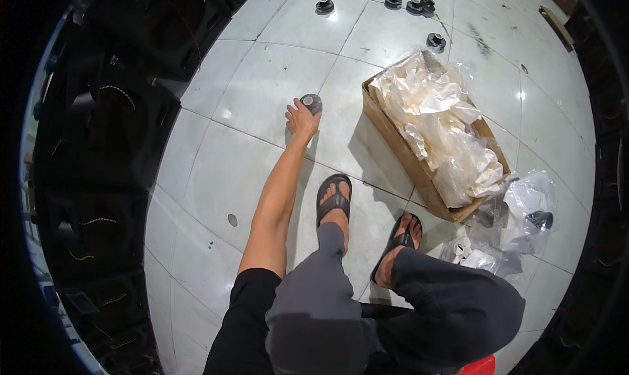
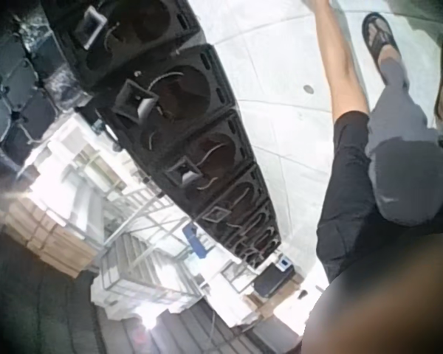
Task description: The person unpacks black horn-shaped speaker components from plastic bags and attaches them to circular metal mounts. They handle each unit one at a time, wipe the surfaces with a white cloth, and place the assembled units into large black speaker cabinets.
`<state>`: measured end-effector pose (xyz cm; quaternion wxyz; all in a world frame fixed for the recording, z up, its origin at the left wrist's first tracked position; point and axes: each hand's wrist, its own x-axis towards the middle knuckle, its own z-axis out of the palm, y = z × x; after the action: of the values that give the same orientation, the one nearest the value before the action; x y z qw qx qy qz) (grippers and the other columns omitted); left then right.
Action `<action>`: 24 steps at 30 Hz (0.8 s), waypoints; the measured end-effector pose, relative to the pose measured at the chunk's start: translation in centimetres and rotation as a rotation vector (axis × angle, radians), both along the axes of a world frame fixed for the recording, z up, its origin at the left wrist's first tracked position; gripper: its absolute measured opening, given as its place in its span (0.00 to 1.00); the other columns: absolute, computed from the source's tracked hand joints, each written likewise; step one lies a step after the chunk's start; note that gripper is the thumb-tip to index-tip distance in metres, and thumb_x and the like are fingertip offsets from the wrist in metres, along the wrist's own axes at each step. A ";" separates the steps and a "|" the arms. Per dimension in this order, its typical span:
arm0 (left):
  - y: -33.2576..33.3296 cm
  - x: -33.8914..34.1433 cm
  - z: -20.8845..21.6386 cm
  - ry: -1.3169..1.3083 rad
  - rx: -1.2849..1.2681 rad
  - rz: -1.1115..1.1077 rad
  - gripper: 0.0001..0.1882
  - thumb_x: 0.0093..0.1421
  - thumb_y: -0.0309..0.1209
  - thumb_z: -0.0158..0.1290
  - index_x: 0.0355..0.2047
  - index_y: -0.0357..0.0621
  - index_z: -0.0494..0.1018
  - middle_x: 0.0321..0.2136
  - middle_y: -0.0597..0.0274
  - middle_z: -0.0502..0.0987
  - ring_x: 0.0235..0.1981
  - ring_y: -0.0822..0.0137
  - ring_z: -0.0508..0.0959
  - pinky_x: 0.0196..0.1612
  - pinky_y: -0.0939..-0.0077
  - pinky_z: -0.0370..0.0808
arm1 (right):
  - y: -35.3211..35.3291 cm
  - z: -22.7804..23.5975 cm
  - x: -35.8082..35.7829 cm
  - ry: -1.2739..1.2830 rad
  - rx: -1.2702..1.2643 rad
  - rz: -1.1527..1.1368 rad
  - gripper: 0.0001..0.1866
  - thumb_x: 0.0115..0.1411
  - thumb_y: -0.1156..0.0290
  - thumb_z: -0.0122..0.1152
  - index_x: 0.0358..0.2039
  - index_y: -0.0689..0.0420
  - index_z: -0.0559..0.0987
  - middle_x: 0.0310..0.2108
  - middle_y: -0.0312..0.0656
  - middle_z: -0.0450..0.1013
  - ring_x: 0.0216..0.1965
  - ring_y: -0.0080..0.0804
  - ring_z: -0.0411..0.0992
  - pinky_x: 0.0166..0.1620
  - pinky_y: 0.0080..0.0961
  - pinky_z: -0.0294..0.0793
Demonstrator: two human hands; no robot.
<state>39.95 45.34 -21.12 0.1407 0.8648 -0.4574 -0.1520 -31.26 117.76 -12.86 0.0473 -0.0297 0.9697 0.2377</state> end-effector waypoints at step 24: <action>-3.0 8.3 -5.9 -0.024 -0.072 -0.493 0.40 0.47 0.39 0.64 0.58 0.36 0.62 0.48 0.44 0.75 0.49 0.50 0.76 0.54 0.63 0.69 | -21.7 1.1 19.4 -0.198 -0.837 0.326 0.27 0.56 0.62 0.64 0.53 0.65 0.72 0.56 0.57 0.67 0.58 0.49 0.65 0.62 0.36 0.61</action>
<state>48.22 42.36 -27.01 0.1244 0.7232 -0.6614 -0.1551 -11.89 96.01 -11.75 0.0857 -0.2209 0.9558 -0.1743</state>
